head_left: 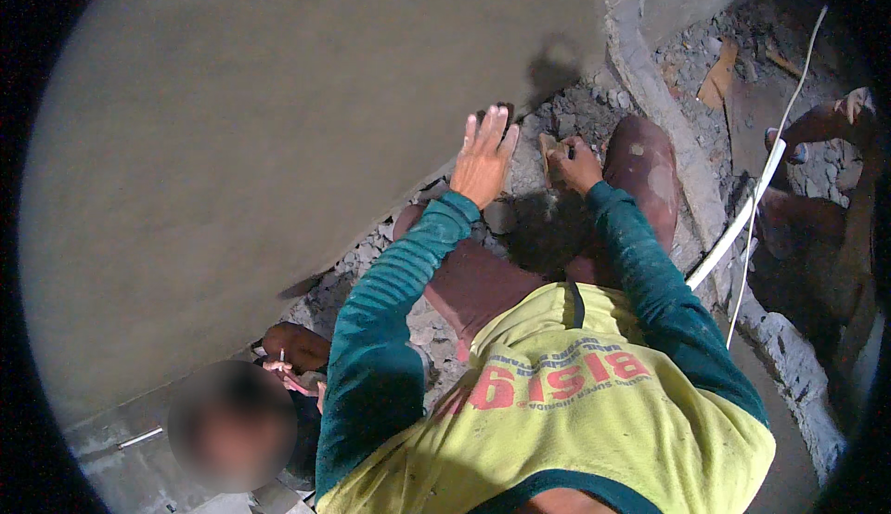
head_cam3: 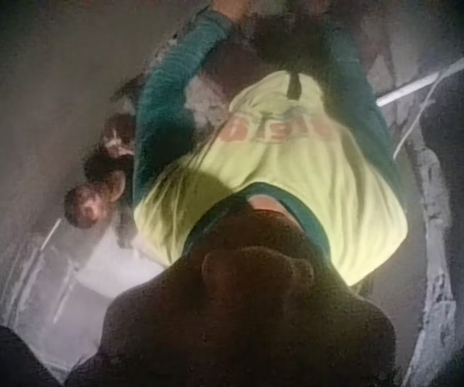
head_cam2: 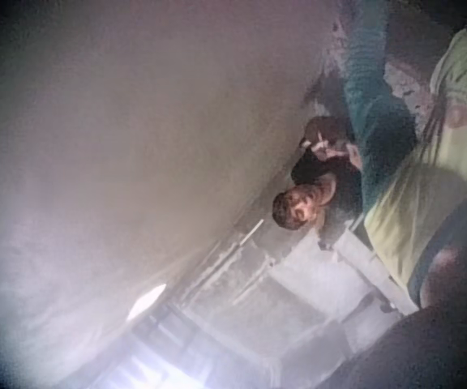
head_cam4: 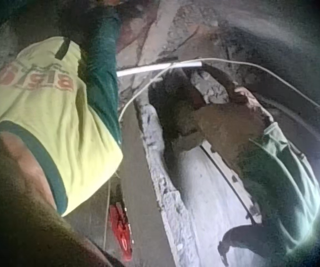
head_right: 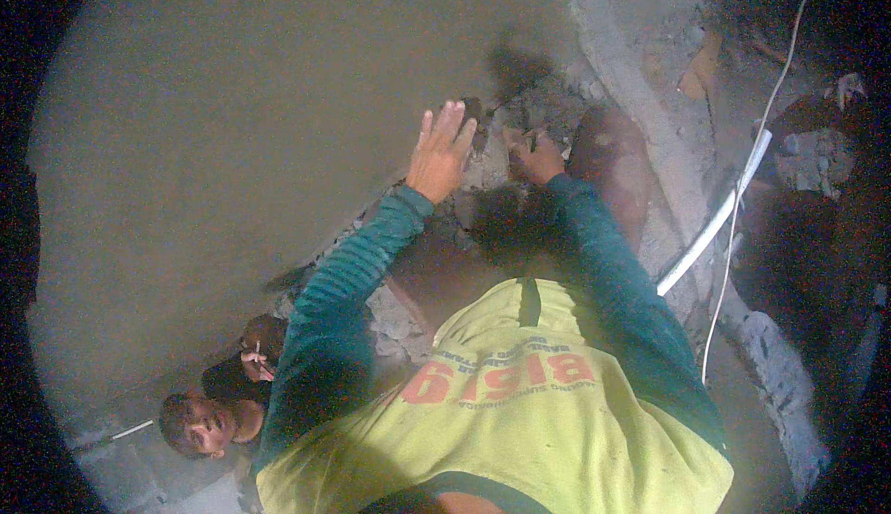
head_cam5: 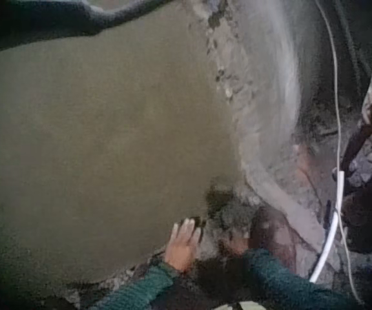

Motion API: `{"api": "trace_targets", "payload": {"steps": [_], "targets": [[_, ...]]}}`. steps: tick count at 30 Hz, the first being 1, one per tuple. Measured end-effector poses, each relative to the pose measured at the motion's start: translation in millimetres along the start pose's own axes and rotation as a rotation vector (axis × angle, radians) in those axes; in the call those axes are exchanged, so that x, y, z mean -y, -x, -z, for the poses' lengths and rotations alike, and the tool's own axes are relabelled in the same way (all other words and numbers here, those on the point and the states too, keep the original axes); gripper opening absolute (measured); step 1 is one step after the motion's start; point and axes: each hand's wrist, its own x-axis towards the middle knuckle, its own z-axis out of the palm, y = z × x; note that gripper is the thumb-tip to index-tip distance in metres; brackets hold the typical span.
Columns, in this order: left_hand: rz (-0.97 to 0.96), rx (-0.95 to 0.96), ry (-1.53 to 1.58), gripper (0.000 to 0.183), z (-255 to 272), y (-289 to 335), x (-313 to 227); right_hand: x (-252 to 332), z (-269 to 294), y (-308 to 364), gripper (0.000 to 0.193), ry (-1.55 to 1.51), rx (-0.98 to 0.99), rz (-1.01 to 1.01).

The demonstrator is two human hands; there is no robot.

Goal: The person smooths a freshly plastered wall using a hand trowel and a sponge. They repeatedly rub and wipe the wall surface to even out the plaster, occasionally pausing to adjust their grip or position.

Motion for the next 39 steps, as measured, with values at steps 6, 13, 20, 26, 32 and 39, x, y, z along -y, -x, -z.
{"api": "trace_targets", "payload": {"steps": [6,13,20,26,32,39], "targets": [[0.025,-0.224,0.026,0.056,130.3,-57.6,-11.9,22.0,12.4,-5.9,0.057,-0.274,-0.138,0.047],[0.176,-0.848,-0.214,0.056,275.9,-47.6,18.6,218.8,116.1,-29.3,0.055,-0.532,-0.671,0.509],[0.444,-0.929,-0.297,0.067,311.1,-15.7,28.8,320.6,179.4,-48.3,0.053,-0.583,-0.945,0.691],[0.543,-0.874,-0.225,0.076,286.4,-17.7,56.7,371.6,102.2,-13.6,0.047,-0.132,-0.833,1.022],[0.615,-0.824,-0.324,0.076,294.5,-7.0,54.1,353.8,127.7,-47.9,0.050,-0.474,-0.955,0.811],[0.582,-0.891,-0.213,0.076,297.9,-22.1,45.1,348.4,101.6,-30.7,0.039,-0.046,-0.964,1.132]]}}
